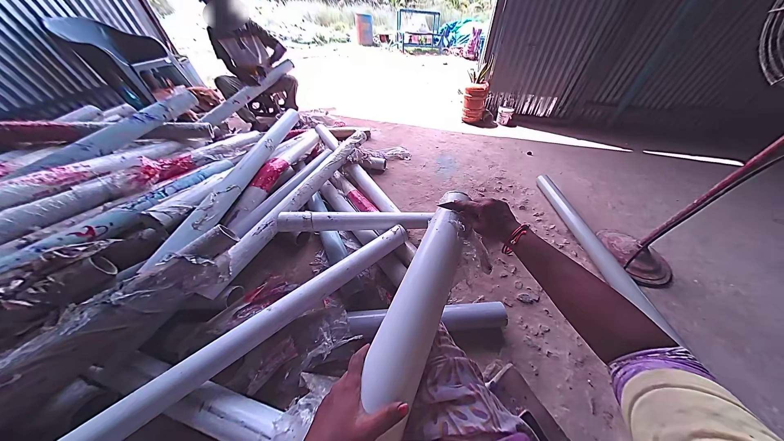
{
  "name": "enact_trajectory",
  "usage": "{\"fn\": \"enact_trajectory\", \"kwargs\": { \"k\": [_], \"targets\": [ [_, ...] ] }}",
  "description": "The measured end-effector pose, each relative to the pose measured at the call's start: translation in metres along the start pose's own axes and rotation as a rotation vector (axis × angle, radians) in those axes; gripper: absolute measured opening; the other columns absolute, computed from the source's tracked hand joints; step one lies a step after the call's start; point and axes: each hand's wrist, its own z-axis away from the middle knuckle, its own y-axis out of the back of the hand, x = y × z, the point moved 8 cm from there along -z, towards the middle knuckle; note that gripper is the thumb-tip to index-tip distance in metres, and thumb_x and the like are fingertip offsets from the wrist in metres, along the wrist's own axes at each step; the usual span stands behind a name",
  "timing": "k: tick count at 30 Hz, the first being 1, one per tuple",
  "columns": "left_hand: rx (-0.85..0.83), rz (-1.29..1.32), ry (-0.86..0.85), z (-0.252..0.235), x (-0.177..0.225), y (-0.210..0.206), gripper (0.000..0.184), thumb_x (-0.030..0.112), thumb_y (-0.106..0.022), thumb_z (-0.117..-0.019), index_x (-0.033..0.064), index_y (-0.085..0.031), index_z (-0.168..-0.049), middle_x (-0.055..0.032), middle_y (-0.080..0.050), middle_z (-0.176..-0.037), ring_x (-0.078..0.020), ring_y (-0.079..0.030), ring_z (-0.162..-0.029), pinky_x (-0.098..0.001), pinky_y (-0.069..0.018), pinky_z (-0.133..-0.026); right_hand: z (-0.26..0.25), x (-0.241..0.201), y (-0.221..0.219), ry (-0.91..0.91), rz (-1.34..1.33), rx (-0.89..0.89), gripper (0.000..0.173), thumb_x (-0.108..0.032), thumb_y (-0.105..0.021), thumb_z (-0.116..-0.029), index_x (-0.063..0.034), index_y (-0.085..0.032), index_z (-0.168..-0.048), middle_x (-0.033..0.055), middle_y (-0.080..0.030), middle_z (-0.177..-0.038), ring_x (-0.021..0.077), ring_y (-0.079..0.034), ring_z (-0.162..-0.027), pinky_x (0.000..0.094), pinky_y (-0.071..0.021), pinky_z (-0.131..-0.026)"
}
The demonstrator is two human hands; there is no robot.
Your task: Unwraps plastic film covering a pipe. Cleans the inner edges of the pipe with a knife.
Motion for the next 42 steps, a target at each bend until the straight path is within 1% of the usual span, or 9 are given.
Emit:
{"fn": "enact_trajectory", "kwargs": {
  "k": [3, 6, 11, 19, 22, 26, 28, 31, 42],
  "targets": [
    [0.005, 0.001, -0.008, 0.001, 0.001, 0.0, 0.111, 0.053, -0.084, -0.073, -0.0009, -0.034, -0.155, -0.0258, -0.067, -0.125, -0.0412, -0.066, -0.115, -0.0615, -0.0503, -0.099, -0.002, 0.012, 0.004, 0.024, -0.204, 0.023, 0.029, -0.015, -0.061, -0.1029, -0.0077, -0.073, -0.128, 0.02, -0.076, -0.107, 0.0406, -0.072, -0.098, 0.0616, -0.0511, -0.088],
    [-0.003, 0.01, 0.005, 0.001, 0.001, 0.002, 0.112, 0.054, -0.084, -0.0718, -0.0004, -0.033, -0.156, -0.0258, -0.066, -0.126, -0.0405, -0.066, -0.116, -0.0607, -0.0502, -0.1, 0.0, 0.029, 0.015, -0.005, -0.384, 0.231, 0.027, -0.011, -0.06, -0.1036, -0.0008, -0.072, -0.126, 0.0217, -0.075, -0.114, 0.0392, -0.072, -0.104, 0.0607, -0.0509, -0.094],
    [-0.008, 0.013, -0.008, -0.002, 0.002, 0.002, 0.112, 0.053, -0.084, -0.0719, -0.0006, -0.033, -0.156, -0.0263, -0.067, -0.122, -0.0405, -0.067, -0.113, -0.0603, -0.0512, -0.098, 0.0, 0.044, 0.002, -0.12, -0.212, 0.18, 0.031, -0.017, -0.058, -0.1051, -0.0089, -0.07, -0.132, 0.0216, -0.075, -0.112, 0.0435, -0.07, -0.104, 0.065, -0.0499, -0.089],
    [-0.006, -0.001, -0.008, -0.004, 0.0, 0.004, 0.11, 0.051, -0.083, -0.0737, -0.001, -0.032, -0.156, -0.0252, -0.067, -0.123, -0.0387, -0.067, -0.113, -0.0591, -0.0511, -0.099, 0.017, 0.003, -0.017, 0.137, -0.143, 0.202, 0.031, -0.014, -0.062, -0.0983, -0.0079, -0.074, -0.126, 0.0214, -0.074, -0.091, 0.0397, -0.072, -0.08, 0.0574, -0.0552, -0.072],
    [-0.012, 0.065, -0.016, -0.005, -0.002, 0.004, 0.108, 0.051, -0.082, -0.0731, -0.0007, -0.033, -0.155, -0.0238, -0.067, -0.123, -0.0349, -0.067, -0.112, -0.0565, -0.0518, -0.099, 0.016, 0.004, -0.012, 0.1, -0.26, 0.224, 0.03, -0.015, -0.063, -0.1002, -0.0084, -0.074, -0.127, 0.0211, -0.075, -0.098, 0.0392, -0.072, -0.089, 0.0585, -0.0543, -0.08],
    [-0.032, 0.123, -0.039, -0.005, -0.006, 0.003, 0.109, 0.05, -0.083, -0.0711, -0.0005, -0.034, -0.154, -0.0215, -0.067, -0.123, -0.0301, -0.068, -0.111, -0.0528, -0.0536, -0.098, 0.019, 0.048, -0.004, -0.113, -0.445, 0.557, 0.031, -0.01, -0.06, -0.1026, 0.0003, -0.069, -0.13, 0.0234, -0.074, -0.114, 0.0391, -0.072, -0.099, 0.0603, -0.053, -0.089],
    [-0.046, 0.139, -0.046, -0.007, -0.009, 0.003, 0.109, 0.051, -0.082, -0.0707, 0.0001, -0.033, -0.154, -0.0208, -0.067, -0.125, -0.0283, -0.068, -0.112, -0.0512, -0.0538, -0.098, 0.02, 0.066, -0.01, -0.236, -0.443, 0.522, 0.032, -0.015, -0.059, -0.105, -0.0012, -0.068, -0.132, 0.0234, -0.072, -0.12, 0.0407, -0.07, -0.109, 0.0619, -0.0501, -0.096],
    [-0.059, 0.162, -0.056, -0.01, -0.01, 0.003, 0.108, 0.049, -0.082, -0.0714, -0.0017, -0.033, -0.153, -0.0213, -0.066, -0.126, -0.0268, -0.067, -0.112, -0.0486, -0.0538, -0.099, 0.017, 0.073, -0.02, -0.224, -0.426, 0.442, 0.032, -0.015, -0.059, -0.104, -0.0028, -0.069, -0.132, 0.0238, -0.072, -0.114, 0.0406, -0.069, -0.105, 0.0606, -0.0511, -0.093],
    [-0.078, 0.157, -0.09, -0.017, -0.01, 0.005, 0.108, 0.045, -0.082, -0.0723, -0.004, -0.031, -0.153, -0.0194, -0.066, -0.125, -0.0198, -0.067, -0.111, -0.0419, -0.0545, -0.098, 0.024, 0.046, -0.045, -0.03, -0.383, 0.508, 0.032, -0.008, -0.062, -0.0977, 0.0023, -0.071, -0.126, 0.025, -0.074, -0.098, 0.0425, -0.072, -0.086, 0.0606, -0.0553, -0.078]
  ]
}}
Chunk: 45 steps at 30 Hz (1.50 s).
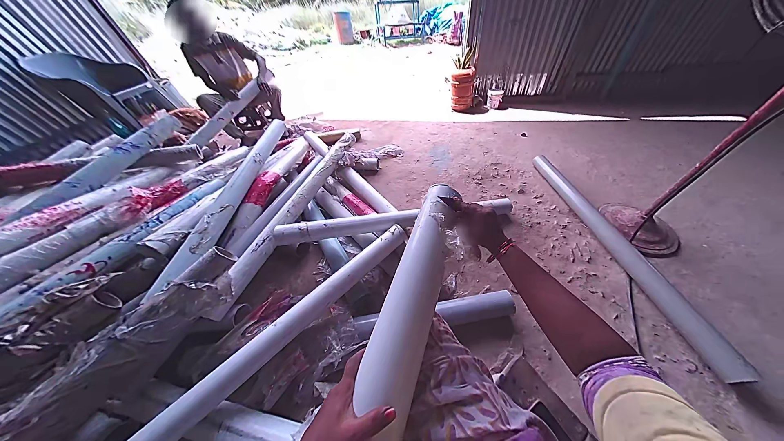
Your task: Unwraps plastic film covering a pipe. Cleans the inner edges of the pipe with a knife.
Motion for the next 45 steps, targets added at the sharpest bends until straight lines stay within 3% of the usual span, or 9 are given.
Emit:
{"fn": "enact_trajectory", "kwargs": {
  "k": [3, 7, 14, 21, 24, 29, 42, 44, 45],
  "targets": [
    [-0.008, 0.053, 0.012, -0.001, -0.002, 0.001, 0.106, 0.044, -0.081, -0.0714, -0.0026, -0.032, -0.153, -0.0182, -0.065, -0.126, -0.0181, -0.067, -0.111, -0.0407, -0.0546, -0.097, -0.004, -0.01, 0.003, 0.007, -0.026, -0.05, 0.03, -0.01, -0.063, -0.0985, -0.0011, -0.073, -0.126, 0.022, -0.073, -0.096, 0.0384, -0.071, -0.084, 0.0576, -0.0553, -0.077],
    [-0.032, 0.116, 0.013, 0.002, -0.004, -0.001, 0.105, 0.042, -0.082, -0.0709, -0.0024, -0.032, -0.152, -0.016, -0.064, -0.127, -0.0149, -0.066, -0.111, -0.0367, -0.0552, -0.097, -0.024, -0.016, 0.027, -0.08, -0.069, 0.07, 0.032, -0.007, -0.061, -0.1012, -0.0003, -0.069, -0.131, 0.0241, -0.073, -0.114, 0.039, -0.071, -0.104, 0.0575, -0.0534, -0.093],
    [-0.042, 0.087, 0.01, 0.002, -0.003, 0.0, 0.105, 0.042, -0.081, -0.0717, -0.0027, -0.031, -0.152, -0.0178, -0.064, -0.126, -0.0172, -0.067, -0.111, -0.0393, -0.0552, -0.097, -0.028, 0.005, 0.014, -0.16, 0.063, -0.042, 0.035, -0.009, -0.062, -0.0995, -0.0047, -0.069, -0.133, 0.0247, -0.071, -0.111, 0.0419, -0.069, -0.098, 0.061, -0.0527, -0.086],
    [-0.022, 0.131, -0.01, -0.002, -0.009, 0.003, 0.108, 0.045, -0.081, -0.0703, -0.0049, -0.031, -0.152, -0.0177, -0.063, -0.129, -0.0146, -0.065, -0.113, -0.0366, -0.0541, -0.099, -0.013, 0.0, 0.009, -0.003, -0.129, -0.07, 0.03, -0.006, -0.064, -0.0966, 0.0021, -0.072, -0.124, 0.0222, -0.073, -0.104, 0.0346, -0.071, -0.093, 0.0531, -0.0548, -0.086],
    [-0.03, 0.147, -0.014, -0.002, -0.008, 0.002, 0.107, 0.044, -0.082, -0.0703, -0.0049, -0.031, -0.151, -0.0159, -0.063, -0.128, -0.0124, -0.065, -0.112, -0.0341, -0.0547, -0.098, -0.022, 0.004, 0.024, -0.108, -0.213, 0.036, 0.031, -0.002, -0.061, -0.1, 0.0034, -0.068, -0.13, 0.0224, -0.072, -0.118, 0.0263, -0.071, -0.099, 0.0411, -0.056, -0.09],
    [-0.049, 0.139, -0.014, -0.002, -0.005, -0.001, 0.107, 0.045, -0.082, -0.0707, -0.0034, -0.031, -0.152, -0.0143, -0.064, -0.128, -0.0111, -0.066, -0.11, -0.0335, -0.0554, -0.097, -0.029, 0.012, 0.019, -0.125, -0.107, 0.033, 0.032, -0.002, -0.063, -0.0988, 0.0007, -0.069, -0.13, 0.0249, -0.072, -0.115, 0.0384, -0.07, -0.104, 0.0559, -0.0527, -0.094],
    [-0.021, 0.071, -0.019, 0.001, -0.001, 0.001, 0.106, 0.043, -0.081, -0.0727, -0.0041, -0.031, -0.153, -0.0206, -0.064, -0.128, -0.0212, -0.066, -0.114, -0.0429, -0.0533, -0.1, -0.023, -0.002, 0.006, -0.023, -0.164, -0.184, 0.029, -0.005, -0.064, -0.0972, 0.0029, -0.071, -0.125, 0.0212, -0.073, -0.118, 0.0329, -0.071, -0.108, 0.051, -0.0532, -0.098],
    [-0.022, 0.093, -0.016, 0.003, -0.001, 0.001, 0.104, 0.041, -0.081, -0.0727, -0.0041, -0.031, -0.153, -0.0194, -0.064, -0.128, -0.0188, -0.066, -0.114, -0.0408, -0.0536, -0.1, -0.03, -0.002, 0.014, -0.132, -0.243, -0.138, 0.03, -0.004, -0.063, -0.0988, 0.0034, -0.069, -0.127, 0.0174, -0.074, -0.11, 0.019, -0.07, -0.092, 0.0371, -0.0557, -0.087],
    [-0.024, 0.093, -0.014, 0.003, 0.0, -0.001, 0.104, 0.04, -0.081, -0.0727, -0.0041, -0.031, -0.153, -0.0199, -0.064, -0.128, -0.0198, -0.066, -0.113, -0.0417, -0.0535, -0.1, -0.034, 0.001, 0.019, -0.189, -0.269, -0.087, 0.029, -0.005, -0.061, -0.1009, 0.0027, -0.067, -0.128, 0.0136, -0.073, -0.097, 0.0107, -0.062, -0.074, 0.0293, -0.0523, -0.072]
  ]
}}
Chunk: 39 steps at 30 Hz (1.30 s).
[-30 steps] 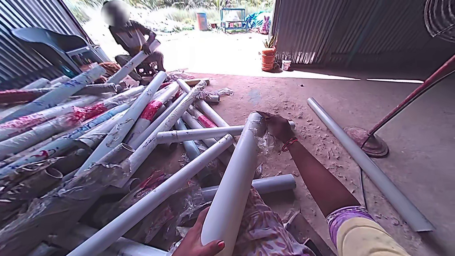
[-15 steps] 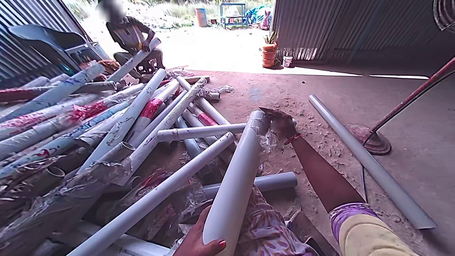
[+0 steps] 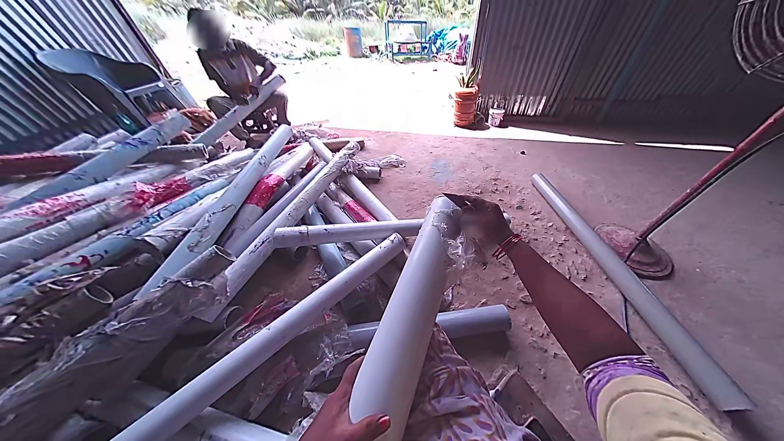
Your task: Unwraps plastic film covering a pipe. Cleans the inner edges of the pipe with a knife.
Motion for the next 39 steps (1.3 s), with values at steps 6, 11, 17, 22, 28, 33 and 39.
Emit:
{"fn": "enact_trajectory", "kwargs": {
  "k": [6, 11, 17, 22, 28, 33, 39],
  "targets": [
    [0.007, -0.047, 0.007, 0.0, 0.001, -0.003, 0.108, 0.045, -0.082, -0.0721, -0.0034, -0.031, -0.154, -0.02, -0.064, -0.128, -0.0209, -0.066, -0.114, -0.0426, -0.0533, -0.1, -0.007, -0.01, 0.003, -0.057, 0.301, -0.076, 0.032, -0.014, -0.061, -0.1036, -0.0075, -0.069, -0.133, 0.0205, -0.072, -0.121, 0.0396, -0.068, -0.112, 0.0626, -0.0486, -0.097],
    [0.013, -0.082, 0.004, -0.002, 0.003, -0.003, 0.109, 0.046, -0.082, -0.0717, -0.0039, -0.031, -0.154, -0.021, -0.065, -0.127, -0.0222, -0.067, -0.113, -0.0442, -0.0535, -0.099, 0.007, -0.01, -0.012, -0.002, 0.421, -0.085, 0.034, -0.012, -0.06, -0.1013, -0.0051, -0.069, -0.133, 0.0224, -0.073, -0.116, 0.0421, -0.07, -0.107, 0.0619, -0.0515, -0.092],
    [0.018, -0.06, 0.01, 0.001, 0.005, -0.003, 0.107, 0.046, -0.081, -0.0714, -0.0031, -0.032, -0.153, -0.0195, -0.065, -0.127, -0.0206, -0.067, -0.112, -0.0432, -0.0538, -0.099, -0.002, -0.015, 0.004, -0.015, 0.195, -0.104, 0.026, -0.009, -0.061, -0.1026, -0.0006, -0.072, -0.125, 0.0186, -0.075, -0.109, 0.0299, -0.071, -0.092, 0.0507, -0.0535, -0.086],
    [-0.007, -0.022, 0.008, -0.003, -0.003, -0.002, 0.108, 0.047, -0.082, -0.0706, -0.0026, -0.032, -0.153, -0.0191, -0.065, -0.127, -0.0196, -0.066, -0.113, -0.0418, -0.0539, -0.099, 0.002, 0.013, 0.008, -0.04, 0.192, 0.046, 0.029, -0.01, -0.061, -0.1024, 0.001, -0.07, -0.127, 0.0226, -0.073, -0.117, 0.0374, -0.07, -0.108, 0.0565, -0.0506, -0.097],
    [-0.001, -0.047, -0.005, -0.006, -0.001, 0.001, 0.109, 0.047, -0.082, -0.0706, -0.0034, -0.031, -0.154, -0.0192, -0.066, -0.125, -0.0202, -0.068, -0.111, -0.0429, -0.0548, -0.098, 0.025, 0.006, -0.019, 0.112, 0.3, 0.155, 0.032, -0.008, -0.059, -0.099, 0.0051, -0.07, -0.126, 0.0277, -0.074, -0.109, 0.0452, -0.072, -0.1, 0.0606, -0.0538, -0.09],
    [0.031, -0.053, 0.014, -0.004, -0.005, 0.004, 0.109, 0.046, -0.082, -0.0706, -0.0026, -0.031, -0.154, -0.0199, -0.065, -0.127, -0.0218, -0.067, -0.113, -0.0441, -0.0539, -0.099, 0.022, -0.007, -0.028, 0.112, 0.296, -0.001, 0.031, -0.01, -0.06, -0.0988, 0.0015, -0.072, -0.126, 0.025, -0.074, -0.11, 0.042, -0.072, -0.101, 0.0599, -0.0535, -0.09],
    [0.095, -0.159, 0.062, 0.012, 0.007, -0.004, 0.105, 0.046, -0.083, -0.0761, -0.0014, -0.032, -0.155, -0.0256, -0.066, -0.126, -0.0365, -0.067, -0.115, -0.0574, -0.0507, -0.101, 0.032, -0.017, -0.002, -0.312, -0.348, 0.196, 0.033, -0.009, -0.049, -0.1086, 0.0035, -0.057, -0.138, 0.0052, -0.061, -0.076, 0.0042, -0.052, -0.055, 0.0194, -0.0453, -0.053]
  ]
}}
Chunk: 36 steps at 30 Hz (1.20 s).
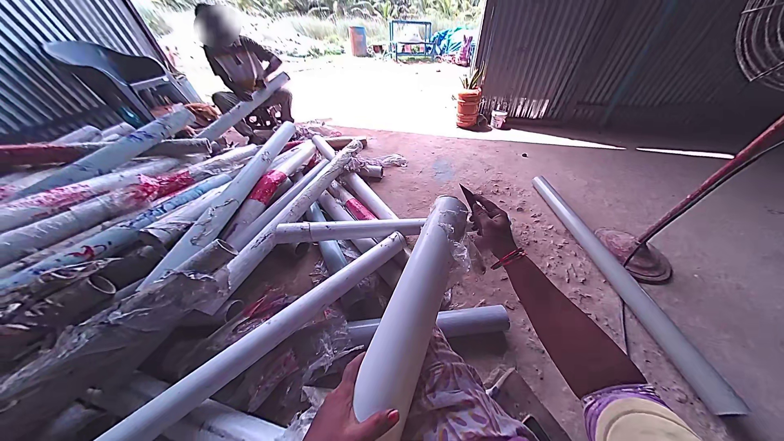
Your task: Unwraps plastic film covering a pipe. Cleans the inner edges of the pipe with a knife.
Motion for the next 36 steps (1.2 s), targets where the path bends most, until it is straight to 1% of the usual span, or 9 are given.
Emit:
{"fn": "enact_trajectory", "kwargs": {
  "k": [5, 10, 14, 16, 24, 26, 28, 30, 36],
  "targets": [
    [-0.153, -0.224, 0.02, -0.005, 0.011, 0.004, 0.096, 0.054, -0.07, -0.0888, -0.0058, -0.033, -0.153, -0.0317, -0.066, -0.122, -0.0475, -0.065, -0.115, -0.066, -0.0479, -0.1, 0.053, -0.02, -0.023, 0.135, 0.425, -0.184, 0.043, -0.008, -0.043, -0.105, 0.0018, -0.055, -0.145, 0.0225, -0.065, -0.129, 0.0235, -0.065, -0.104, 0.0377, -0.0504, -0.094],
    [-0.193, 0.194, -0.032, -0.049, -0.004, 0.003, 0.058, 0.047, -0.046, -0.0981, -0.005, -0.047, -0.125, -0.0025, -0.059, -0.093, -0.0065, -0.061, -0.081, -0.0284, -0.0525, -0.076, 0.087, -0.019, -0.037, 0.483, 0.781, -0.082, 0.039, -0.01, -0.053, -0.0986, -0.0068, -0.07, -0.133, 0.0289, -0.068, -0.112, 0.0442, -0.07, -0.091, 0.0551, -0.0561, -0.075],
    [-0.241, 0.476, -0.092, -0.048, 0.003, -0.013, 0.121, 0.074, -0.076, -0.0683, -0.0015, -0.027, -0.15, -0.0015, -0.063, -0.124, -0.0021, -0.066, -0.105, -0.0243, -0.0569, -0.091, 0.088, -0.018, -0.037, 0.524, 0.862, -0.13, 0.042, -0.008, -0.054, -0.0957, -0.0098, -0.069, -0.135, 0.0262, -0.069, -0.1, 0.041, -0.07, -0.078, 0.0525, -0.0549, -0.062],
    [-0.232, 0.432, -0.08, -0.044, 0.008, -0.017, 0.121, 0.061, -0.084, -0.0621, -0.002, -0.029, -0.15, -0.0036, -0.063, -0.125, -0.004, -0.066, -0.107, -0.0257, -0.057, -0.093, 0.089, -0.02, -0.031, 0.503, 0.913, -0.137, 0.043, -0.007, -0.055, -0.0949, -0.0111, -0.07, -0.135, 0.0252, -0.069, -0.097, 0.0399, -0.07, -0.072, 0.0517, -0.0541, -0.059],
    [-0.073, -0.202, -0.012, -0.026, 0.045, -0.022, 0.122, 0.05, -0.086, -0.0717, -0.0022, -0.022, -0.16, -0.0288, -0.063, -0.131, -0.0423, -0.065, -0.118, -0.0607, -0.0495, -0.101, 0.064, 0.012, 0.009, 0.296, 0.81, 0.017, 0.042, -0.008, -0.05, -0.0998, -0.009, -0.067, -0.138, 0.0285, -0.07, -0.109, 0.0443, -0.071, -0.087, 0.0587, -0.0537, -0.071],
    [-0.072, -0.31, 0.029, -0.022, 0.053, -0.026, 0.123, 0.051, -0.087, -0.0736, -0.0011, -0.02, -0.162, -0.0299, -0.059, -0.135, -0.0447, -0.064, -0.118, -0.0614, -0.0489, -0.101, 0.053, 0.023, 0.027, 0.163, 0.597, 0.034, 0.037, -0.01, -0.05, -0.1049, -0.003, -0.064, -0.139, 0.0207, -0.072, -0.116, 0.0293, -0.071, -0.092, 0.0473, -0.0546, -0.083],
    [-0.073, -0.324, 0.029, -0.022, 0.054, -0.025, 0.121, 0.052, -0.087, -0.0735, 0.0012, -0.022, -0.162, -0.0289, -0.061, -0.134, -0.0445, -0.064, -0.118, -0.0621, -0.0494, -0.1, 0.044, 0.035, 0.041, 0.032, 0.196, 0.032, 0.034, -0.005, -0.047, -0.1069, 0.0043, -0.06, -0.137, 0.0072, -0.069, -0.096, 0.0039, -0.05, -0.061, 0.0208, -0.0436, -0.059],
    [-0.074, -0.302, -0.002, -0.023, 0.051, -0.023, 0.119, 0.054, -0.086, -0.0726, 0.0026, -0.026, -0.161, -0.0272, -0.063, -0.132, -0.0439, -0.065, -0.117, -0.0634, -0.0493, -0.099, 0.049, 0.04, 0.048, -0.038, -0.127, 0.068, 0.03, -0.004, -0.043, -0.1079, 0.0091, -0.058, -0.131, 0.0011, -0.063, -0.08, -0.0008, -0.044, -0.051, 0.0163, -0.0399, -0.049],
    [-0.078, -0.248, -0.039, -0.026, 0.047, -0.027, 0.117, 0.055, -0.085, -0.0714, 0.0058, -0.028, -0.161, -0.0245, -0.065, -0.131, -0.0418, -0.066, -0.116, -0.0643, -0.0498, -0.098, 0.121, -0.011, 0.043, 0.522, 0.391, 0.311, 0.04, -0.009, -0.041, -0.1015, 0.0101, -0.067, -0.126, 0.0205, -0.07, -0.097, 0.0125, -0.061, -0.07, 0.026, -0.0523, -0.065]
  ]
}}
